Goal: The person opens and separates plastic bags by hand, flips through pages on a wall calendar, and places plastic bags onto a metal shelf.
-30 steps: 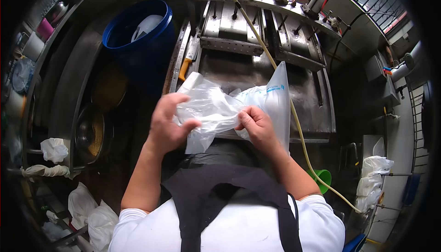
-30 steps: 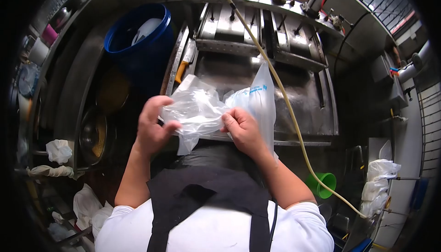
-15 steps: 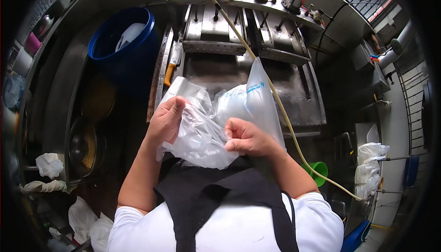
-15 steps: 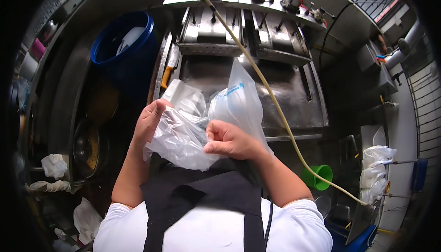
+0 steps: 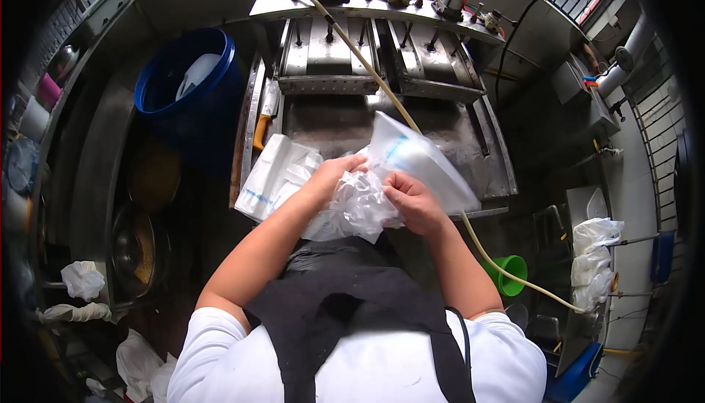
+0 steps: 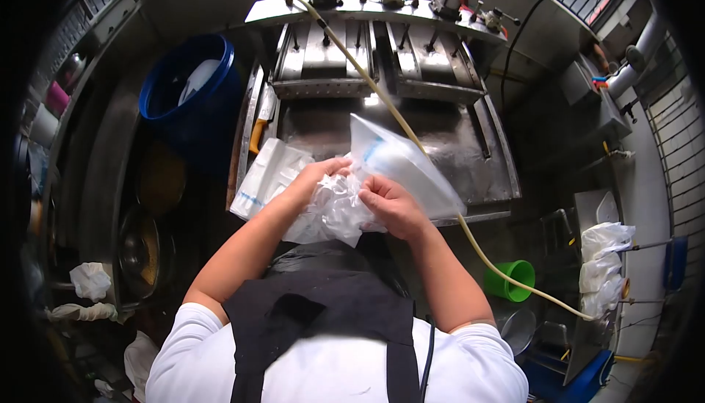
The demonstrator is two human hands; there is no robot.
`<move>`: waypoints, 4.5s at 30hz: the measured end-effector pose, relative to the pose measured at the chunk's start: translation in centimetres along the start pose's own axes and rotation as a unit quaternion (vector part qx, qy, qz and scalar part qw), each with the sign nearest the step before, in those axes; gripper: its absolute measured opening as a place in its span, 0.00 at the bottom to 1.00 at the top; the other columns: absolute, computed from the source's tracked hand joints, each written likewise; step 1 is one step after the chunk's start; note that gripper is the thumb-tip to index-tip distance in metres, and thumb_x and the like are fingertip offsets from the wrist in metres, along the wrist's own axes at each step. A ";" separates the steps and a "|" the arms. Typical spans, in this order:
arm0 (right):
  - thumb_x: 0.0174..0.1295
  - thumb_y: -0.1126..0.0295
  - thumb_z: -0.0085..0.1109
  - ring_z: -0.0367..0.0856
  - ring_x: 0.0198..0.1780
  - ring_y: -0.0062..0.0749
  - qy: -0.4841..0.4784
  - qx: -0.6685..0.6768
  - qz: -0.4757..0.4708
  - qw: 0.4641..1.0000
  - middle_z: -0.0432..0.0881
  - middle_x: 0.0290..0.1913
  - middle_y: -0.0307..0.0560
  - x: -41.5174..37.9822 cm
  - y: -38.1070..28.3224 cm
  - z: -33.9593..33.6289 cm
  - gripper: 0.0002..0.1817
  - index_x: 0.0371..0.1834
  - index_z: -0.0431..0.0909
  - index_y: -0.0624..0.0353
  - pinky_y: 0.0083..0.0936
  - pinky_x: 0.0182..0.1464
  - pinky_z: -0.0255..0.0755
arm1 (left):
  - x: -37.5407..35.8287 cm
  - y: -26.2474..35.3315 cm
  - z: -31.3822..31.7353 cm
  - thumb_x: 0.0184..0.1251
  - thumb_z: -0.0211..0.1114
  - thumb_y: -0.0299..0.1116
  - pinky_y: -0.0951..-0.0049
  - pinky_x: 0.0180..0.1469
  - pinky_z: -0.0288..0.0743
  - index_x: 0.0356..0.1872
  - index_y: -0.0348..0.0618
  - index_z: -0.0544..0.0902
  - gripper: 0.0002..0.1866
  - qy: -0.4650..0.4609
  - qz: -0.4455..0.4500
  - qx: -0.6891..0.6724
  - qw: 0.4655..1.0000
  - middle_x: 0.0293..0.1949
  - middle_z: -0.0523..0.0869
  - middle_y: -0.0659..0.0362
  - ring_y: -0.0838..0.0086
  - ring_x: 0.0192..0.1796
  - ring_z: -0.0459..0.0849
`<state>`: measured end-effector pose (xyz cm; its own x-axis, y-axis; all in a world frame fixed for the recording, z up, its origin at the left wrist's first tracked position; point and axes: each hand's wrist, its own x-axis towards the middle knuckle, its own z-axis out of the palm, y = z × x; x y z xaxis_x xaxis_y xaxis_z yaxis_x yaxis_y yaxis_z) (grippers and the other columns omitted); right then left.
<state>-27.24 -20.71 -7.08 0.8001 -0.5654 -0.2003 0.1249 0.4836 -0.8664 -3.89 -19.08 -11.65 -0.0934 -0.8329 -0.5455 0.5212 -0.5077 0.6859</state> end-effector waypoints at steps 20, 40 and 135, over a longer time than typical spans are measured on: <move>0.74 0.55 0.65 0.82 0.59 0.53 0.219 -0.536 -0.237 0.780 0.87 0.49 0.57 7.8 -2.5 -8.3 0.18 0.47 0.86 0.62 0.42 0.65 0.75 | 3.1 -2.5 -5.9 0.68 0.70 0.38 0.62 0.55 0.81 0.51 0.36 0.88 0.17 0.053 0.236 0.666 0.706 0.45 0.92 0.44 0.56 0.48 0.91; 0.73 0.67 0.65 0.81 0.58 0.28 0.177 -0.176 -0.215 0.944 0.83 0.62 0.43 9.3 10.7 -9.4 0.30 0.76 0.68 0.58 0.29 0.64 0.76 | 1.5 -4.8 -4.4 0.77 0.58 0.27 0.46 0.61 0.78 0.58 0.41 0.84 0.14 0.061 0.479 0.621 0.617 0.59 0.86 0.41 0.42 0.60 0.84; 0.66 0.60 0.72 0.75 0.76 0.50 0.153 -0.416 -0.283 0.851 0.73 0.77 0.56 10.8 7.4 -8.4 0.50 0.87 0.51 0.50 0.41 0.74 0.71 | 3.0 -1.3 -4.7 0.52 0.81 0.67 0.35 0.83 0.47 0.87 0.45 0.45 0.71 0.123 0.286 0.664 0.680 0.84 0.53 0.37 0.37 0.86 0.49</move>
<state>-22.58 -28.83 -19.50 0.5442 -0.7595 0.3564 -0.1215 -0.4917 -0.8623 -0.92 -19.87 -16.45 0.0314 -0.9986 0.0414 -0.8277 -0.0028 0.5612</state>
